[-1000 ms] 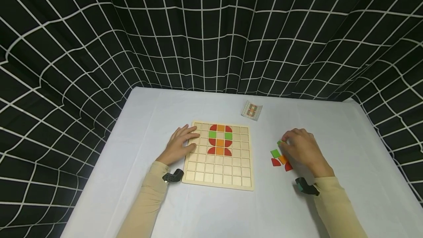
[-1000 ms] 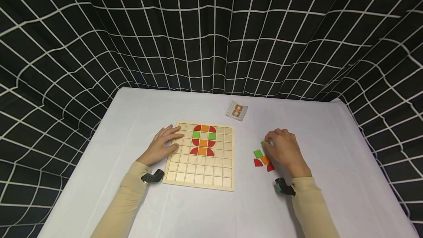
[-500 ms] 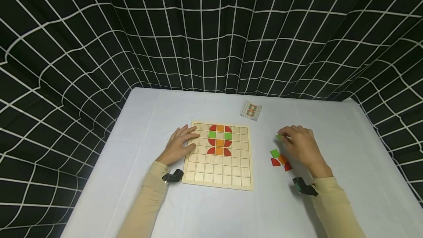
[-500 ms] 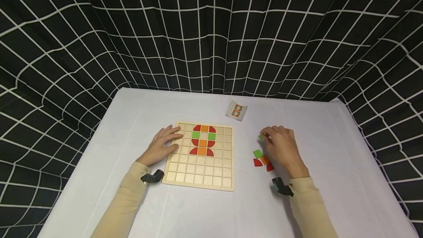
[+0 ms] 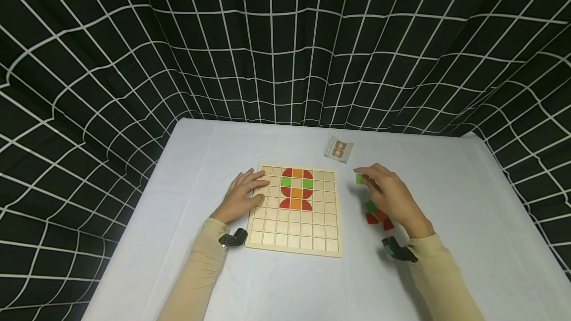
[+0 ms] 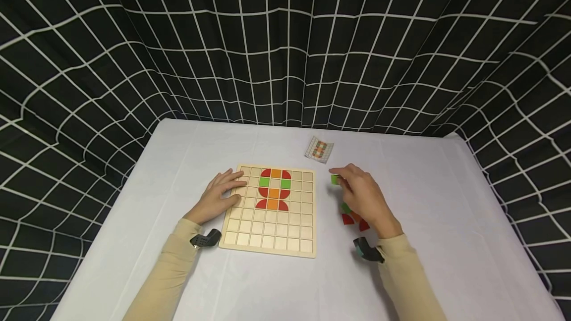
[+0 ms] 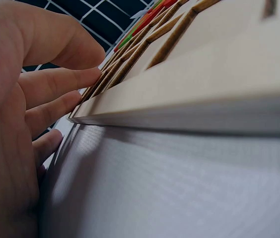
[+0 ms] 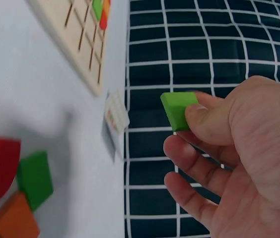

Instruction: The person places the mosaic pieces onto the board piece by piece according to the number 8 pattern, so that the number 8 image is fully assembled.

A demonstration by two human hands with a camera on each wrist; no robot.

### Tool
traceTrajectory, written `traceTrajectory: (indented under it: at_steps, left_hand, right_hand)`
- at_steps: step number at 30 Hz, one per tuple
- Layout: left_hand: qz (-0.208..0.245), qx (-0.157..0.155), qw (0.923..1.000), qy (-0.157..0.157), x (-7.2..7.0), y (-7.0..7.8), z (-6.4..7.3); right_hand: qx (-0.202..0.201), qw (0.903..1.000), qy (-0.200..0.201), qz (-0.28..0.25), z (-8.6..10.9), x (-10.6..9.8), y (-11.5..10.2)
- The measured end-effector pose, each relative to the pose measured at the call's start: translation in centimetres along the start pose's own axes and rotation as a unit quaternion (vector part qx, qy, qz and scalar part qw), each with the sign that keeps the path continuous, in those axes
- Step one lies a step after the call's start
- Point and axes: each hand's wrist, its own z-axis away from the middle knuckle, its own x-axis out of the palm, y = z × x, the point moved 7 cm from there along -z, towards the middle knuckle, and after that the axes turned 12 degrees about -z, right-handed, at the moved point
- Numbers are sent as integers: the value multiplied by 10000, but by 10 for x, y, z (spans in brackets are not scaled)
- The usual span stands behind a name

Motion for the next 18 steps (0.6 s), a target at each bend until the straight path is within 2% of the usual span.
traceTrajectory:
  at_steps: [4, 10, 18]
  left_hand:
    - [54, 1, 10000, 16, 0, 0, 0]
    - [68, 5, 10000, 24, 0, -1, 0]
    - [58, 32, 10000, 22, -1, 0, 1]
  right_hand:
    - [-242, 9995, -28, -192, -6, 5, -9]
    - [-97, 9991, -85, -405, -10, 9, -20]
    - [-117, 9978, -280, -588, -13, 14, -37]
